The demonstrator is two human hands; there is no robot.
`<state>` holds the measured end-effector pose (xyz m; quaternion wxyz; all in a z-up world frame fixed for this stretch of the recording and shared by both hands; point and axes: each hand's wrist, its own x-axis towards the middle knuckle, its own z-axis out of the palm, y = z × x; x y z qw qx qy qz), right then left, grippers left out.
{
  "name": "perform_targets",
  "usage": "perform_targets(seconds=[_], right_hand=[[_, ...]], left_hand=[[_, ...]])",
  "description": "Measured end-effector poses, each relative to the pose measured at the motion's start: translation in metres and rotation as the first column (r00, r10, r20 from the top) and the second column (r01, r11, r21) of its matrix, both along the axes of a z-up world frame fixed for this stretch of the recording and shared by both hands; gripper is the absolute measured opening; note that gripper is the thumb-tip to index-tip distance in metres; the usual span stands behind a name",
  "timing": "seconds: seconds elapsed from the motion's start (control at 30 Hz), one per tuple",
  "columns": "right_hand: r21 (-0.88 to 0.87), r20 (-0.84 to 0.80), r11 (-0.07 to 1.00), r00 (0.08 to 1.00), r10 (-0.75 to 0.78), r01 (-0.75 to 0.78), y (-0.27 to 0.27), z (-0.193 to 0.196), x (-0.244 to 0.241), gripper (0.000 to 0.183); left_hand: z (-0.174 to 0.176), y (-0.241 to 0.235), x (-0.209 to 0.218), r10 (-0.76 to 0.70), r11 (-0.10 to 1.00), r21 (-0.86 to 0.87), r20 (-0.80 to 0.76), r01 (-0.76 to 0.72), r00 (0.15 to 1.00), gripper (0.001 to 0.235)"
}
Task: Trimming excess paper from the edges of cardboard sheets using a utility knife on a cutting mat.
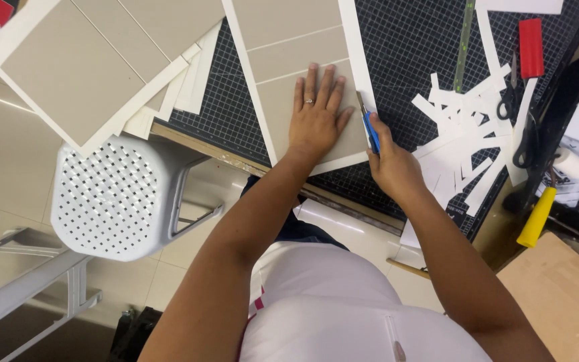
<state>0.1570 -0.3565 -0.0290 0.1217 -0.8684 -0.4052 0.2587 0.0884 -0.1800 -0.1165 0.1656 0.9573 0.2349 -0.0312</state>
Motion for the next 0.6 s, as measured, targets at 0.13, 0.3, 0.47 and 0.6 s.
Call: perform_targets(seconds=[0.13,0.3,0.47,0.6], right_hand=[[-0.090,-0.049,0.995,0.997,-0.054,0.049,-0.030,-0.012,-0.009,0.069],[-0.100,-0.056,0.994,0.997,-0.048,0.042,-0.065,-0.009,-0.028,0.071],[-0.252,-0.064,0.966,0.995,-0.071,0.052,-0.081,-0.001,-0.040,0.075],[-0.323,-0.055,0.945,0.996,-0.077,0.055,-0.091,0.005,-0.048,0.075]], left_hand=[[-0.011,0.004,0.003,-0.019,0.997,0.081,0.195,0.003,0.981,0.070],[-0.003,0.002,0.002,-0.027,0.998,0.054,0.103,0.021,0.994,0.071],[-0.006,0.001,0.002,-0.017,0.999,0.051,0.102,0.012,0.995,0.072],[0.000,0.002,0.002,-0.025,0.999,0.030,0.043,0.024,0.999,0.072]])
